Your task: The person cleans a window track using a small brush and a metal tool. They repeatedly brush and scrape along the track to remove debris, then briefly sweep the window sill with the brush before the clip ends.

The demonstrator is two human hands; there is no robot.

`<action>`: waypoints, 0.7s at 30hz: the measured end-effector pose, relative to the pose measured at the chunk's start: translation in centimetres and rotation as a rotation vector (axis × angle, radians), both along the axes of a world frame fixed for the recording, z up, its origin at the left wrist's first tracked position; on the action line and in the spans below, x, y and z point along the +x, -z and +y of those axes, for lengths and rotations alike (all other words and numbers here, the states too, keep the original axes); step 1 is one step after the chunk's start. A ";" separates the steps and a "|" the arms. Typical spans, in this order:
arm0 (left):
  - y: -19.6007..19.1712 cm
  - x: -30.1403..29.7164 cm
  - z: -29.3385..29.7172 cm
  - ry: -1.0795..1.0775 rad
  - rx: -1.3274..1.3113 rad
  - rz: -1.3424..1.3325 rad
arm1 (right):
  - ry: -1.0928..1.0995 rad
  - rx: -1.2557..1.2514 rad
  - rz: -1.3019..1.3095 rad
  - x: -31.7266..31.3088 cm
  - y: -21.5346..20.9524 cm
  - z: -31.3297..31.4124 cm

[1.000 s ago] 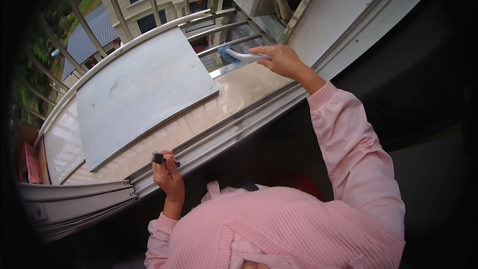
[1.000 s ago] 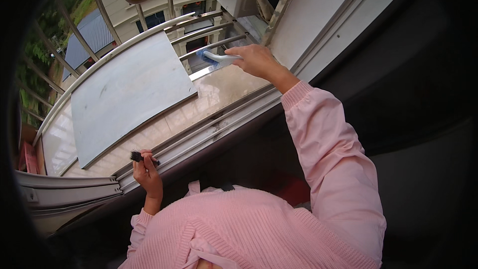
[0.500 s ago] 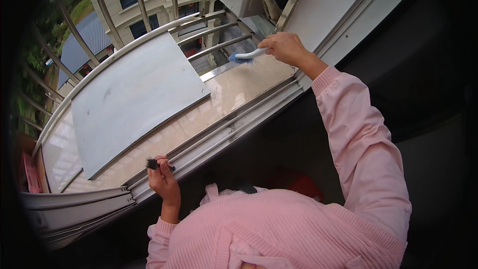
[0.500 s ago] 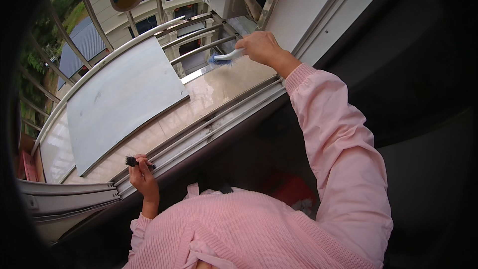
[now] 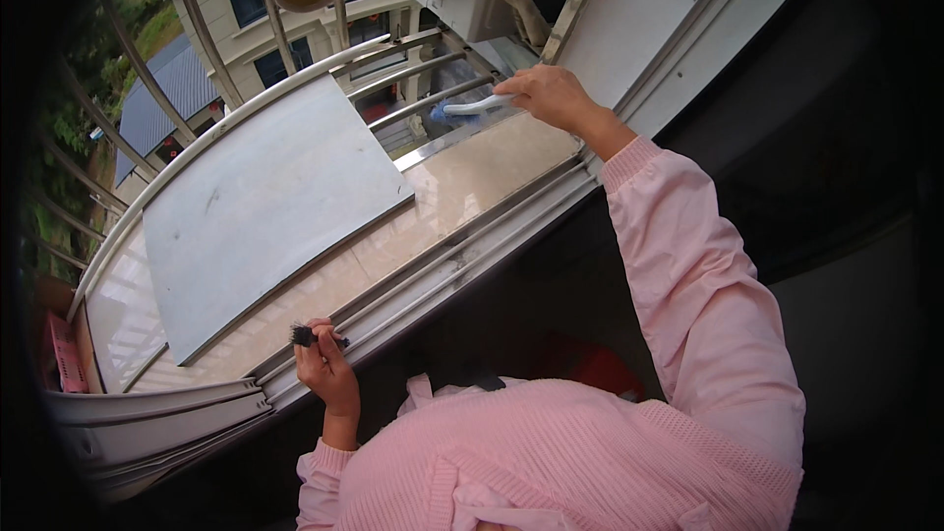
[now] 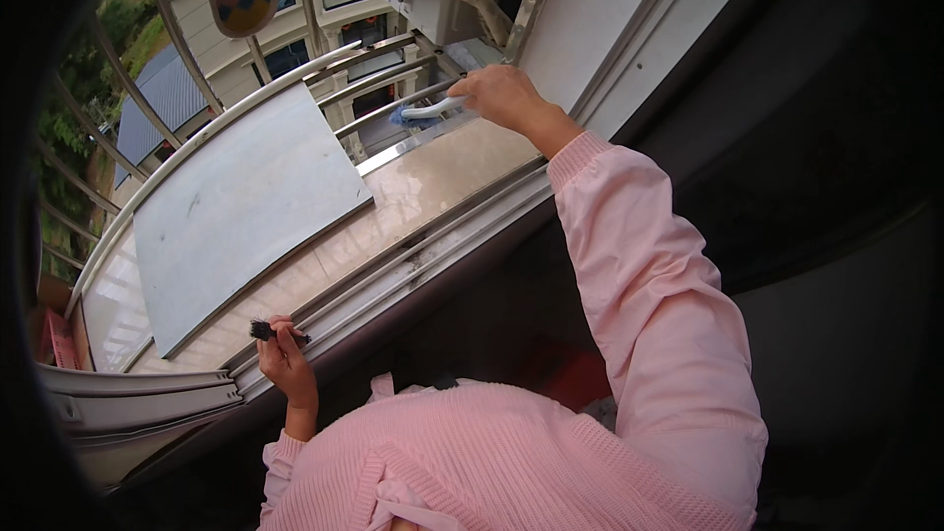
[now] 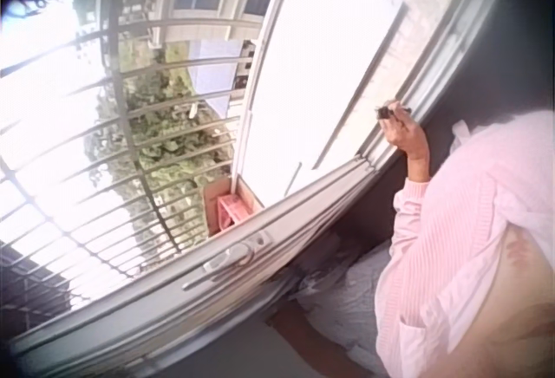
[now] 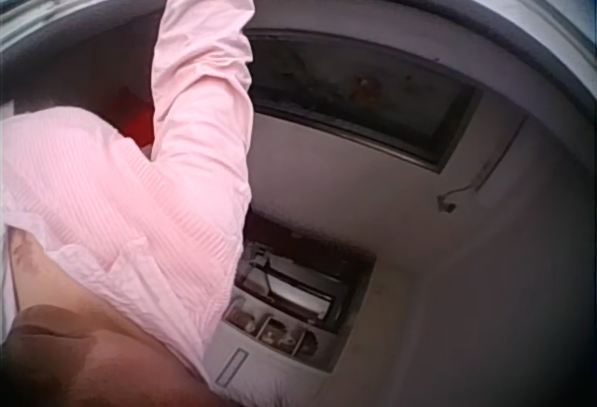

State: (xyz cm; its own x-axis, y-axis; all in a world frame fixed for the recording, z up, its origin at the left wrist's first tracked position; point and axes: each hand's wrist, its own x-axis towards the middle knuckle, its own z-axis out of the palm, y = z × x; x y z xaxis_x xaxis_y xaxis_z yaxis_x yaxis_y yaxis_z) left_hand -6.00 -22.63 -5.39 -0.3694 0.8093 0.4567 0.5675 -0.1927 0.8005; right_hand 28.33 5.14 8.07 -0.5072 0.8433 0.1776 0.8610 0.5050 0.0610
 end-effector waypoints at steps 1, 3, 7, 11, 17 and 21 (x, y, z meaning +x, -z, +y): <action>0.0 0.1 -0.1 -0.002 -0.027 -0.040 | 0.012 -0.110 -0.019 0.9 -1.0 -0.4; 0.1 0.1 -0.1 -0.010 0.002 0.009 | 0.020 -0.301 -0.107 2.5 -2.1 -1.6; 0.2 0.2 0.1 -0.027 -0.006 0.003 | 0.034 -0.392 -0.185 3.4 -1.0 -2.0; 0.2 0.2 0.0 -0.014 -0.015 0.007 | 0.099 0.099 -0.157 0.5 2.4 0.0; 0.1 0.2 0.0 -0.013 0.002 0.004 | 0.255 0.083 -0.152 2.5 -0.6 -1.7; 0.0 0.2 0.2 -0.007 0.035 0.039 | 0.411 -0.137 -0.452 3.0 -0.4 -5.5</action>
State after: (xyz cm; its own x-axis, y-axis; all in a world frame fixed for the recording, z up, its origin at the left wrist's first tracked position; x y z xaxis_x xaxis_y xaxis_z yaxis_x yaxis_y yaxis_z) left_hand -5.78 -22.46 -5.35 -0.3563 0.7899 0.4992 0.5999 -0.2162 0.7703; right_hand 31.35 -0.39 8.47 -0.1359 0.9854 -0.1023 0.8910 0.1667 0.4223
